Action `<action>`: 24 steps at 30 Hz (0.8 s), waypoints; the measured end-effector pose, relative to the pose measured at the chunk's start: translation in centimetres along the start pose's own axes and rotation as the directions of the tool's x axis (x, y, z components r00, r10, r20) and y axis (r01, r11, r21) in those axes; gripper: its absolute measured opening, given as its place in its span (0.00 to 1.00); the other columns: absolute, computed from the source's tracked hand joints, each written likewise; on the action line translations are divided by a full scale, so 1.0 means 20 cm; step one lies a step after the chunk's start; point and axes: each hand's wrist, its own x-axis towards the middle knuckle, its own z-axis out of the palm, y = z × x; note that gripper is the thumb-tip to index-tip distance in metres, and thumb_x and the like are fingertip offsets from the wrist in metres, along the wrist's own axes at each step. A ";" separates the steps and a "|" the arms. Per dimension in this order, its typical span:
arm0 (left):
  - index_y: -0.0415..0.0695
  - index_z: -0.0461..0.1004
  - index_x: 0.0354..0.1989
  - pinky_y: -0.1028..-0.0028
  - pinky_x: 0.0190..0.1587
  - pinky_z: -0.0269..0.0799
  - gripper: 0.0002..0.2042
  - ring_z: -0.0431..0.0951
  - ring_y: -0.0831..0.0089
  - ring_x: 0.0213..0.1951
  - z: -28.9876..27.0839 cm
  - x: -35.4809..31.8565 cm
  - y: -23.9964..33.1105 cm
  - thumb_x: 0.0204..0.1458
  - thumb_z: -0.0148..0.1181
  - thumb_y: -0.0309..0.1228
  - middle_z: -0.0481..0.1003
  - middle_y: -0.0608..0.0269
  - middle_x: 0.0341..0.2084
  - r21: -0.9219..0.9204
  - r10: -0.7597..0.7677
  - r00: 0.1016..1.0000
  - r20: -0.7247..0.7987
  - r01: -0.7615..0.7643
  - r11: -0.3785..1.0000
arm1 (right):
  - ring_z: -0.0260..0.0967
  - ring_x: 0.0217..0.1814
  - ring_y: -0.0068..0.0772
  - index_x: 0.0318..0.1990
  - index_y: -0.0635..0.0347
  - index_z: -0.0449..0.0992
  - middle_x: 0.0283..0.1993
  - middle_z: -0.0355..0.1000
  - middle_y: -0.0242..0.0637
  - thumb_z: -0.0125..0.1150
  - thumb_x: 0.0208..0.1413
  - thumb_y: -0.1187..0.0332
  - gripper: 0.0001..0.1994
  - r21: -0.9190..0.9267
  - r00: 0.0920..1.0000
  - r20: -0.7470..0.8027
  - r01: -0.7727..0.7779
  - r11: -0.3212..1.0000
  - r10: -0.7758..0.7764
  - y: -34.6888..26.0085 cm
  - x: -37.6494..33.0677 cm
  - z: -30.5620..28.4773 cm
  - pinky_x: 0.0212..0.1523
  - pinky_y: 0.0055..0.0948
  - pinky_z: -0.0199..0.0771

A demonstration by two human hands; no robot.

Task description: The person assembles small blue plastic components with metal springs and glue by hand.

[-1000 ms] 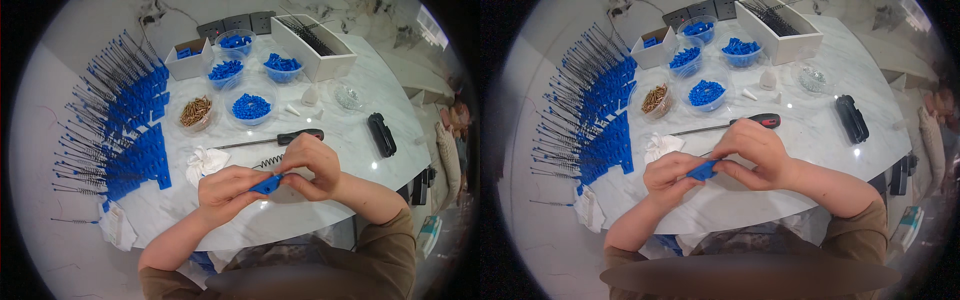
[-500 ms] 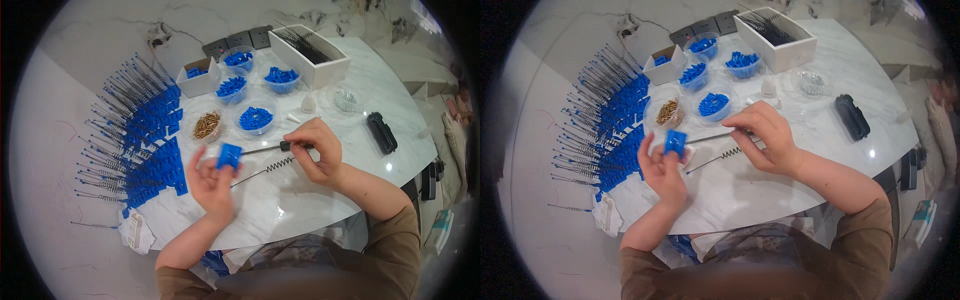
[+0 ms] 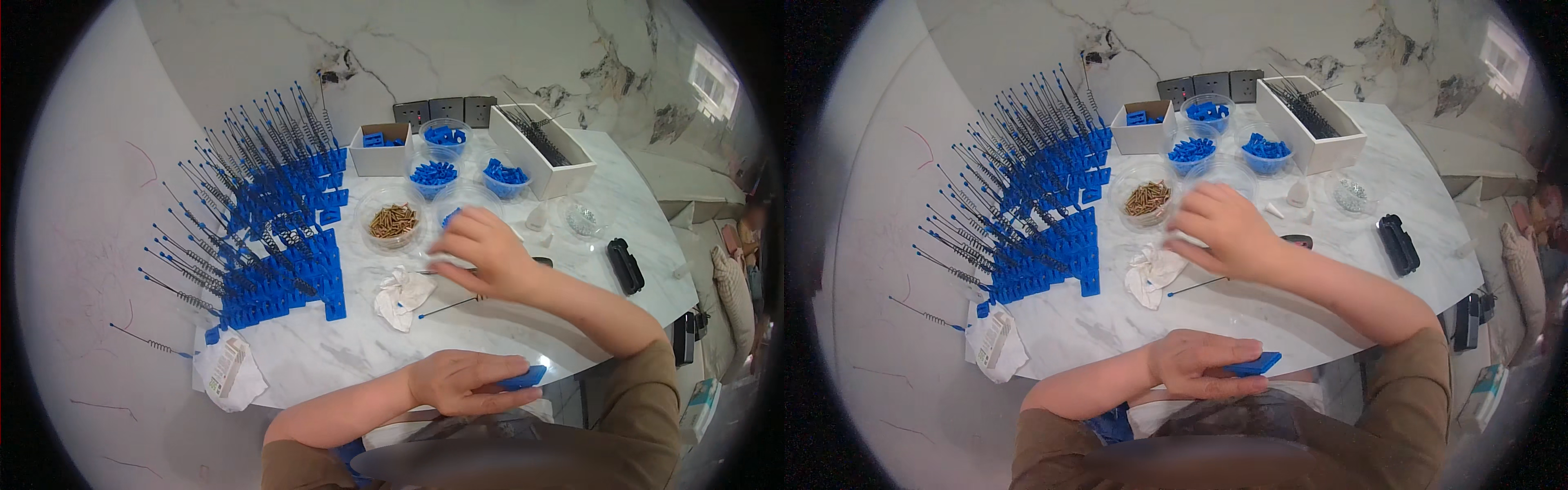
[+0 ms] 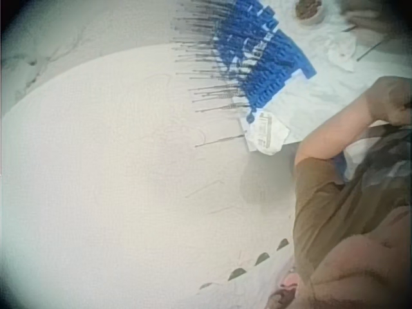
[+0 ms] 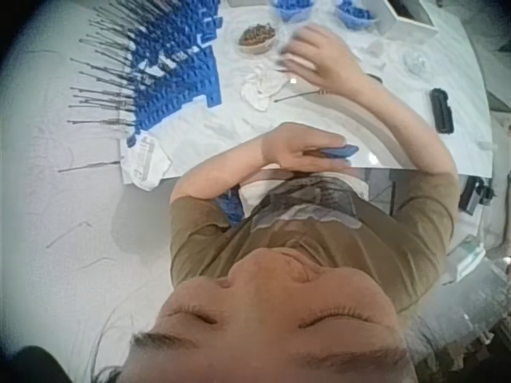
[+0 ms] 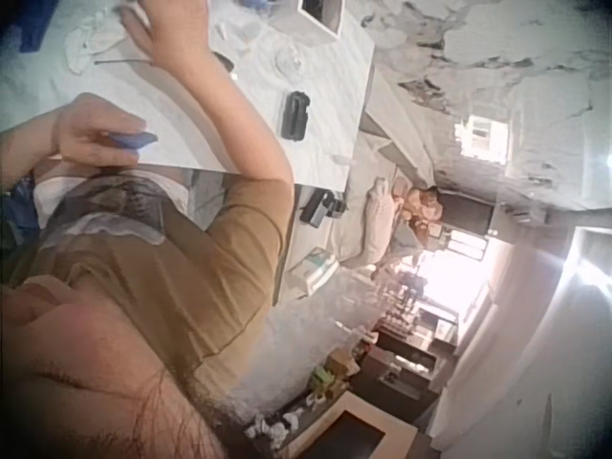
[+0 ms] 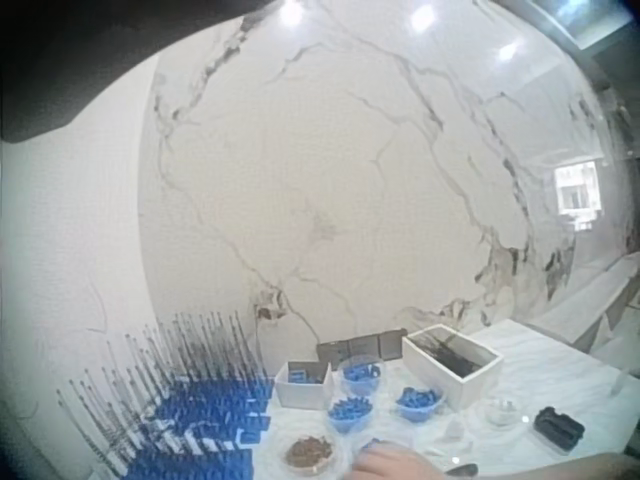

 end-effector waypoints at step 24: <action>0.43 0.73 0.46 0.69 0.39 0.81 0.20 0.82 0.57 0.41 -0.06 -0.02 -0.09 0.43 0.62 0.12 0.77 0.47 0.43 0.006 -0.204 0.978 -0.040 0.205 0.979 | 0.76 0.41 0.45 0.33 0.56 0.80 0.37 0.76 0.38 0.58 0.47 0.71 0.07 -0.257 0.786 0.615 0.124 0.958 0.064 0.45 0.42 0.57 0.39 0.42 0.77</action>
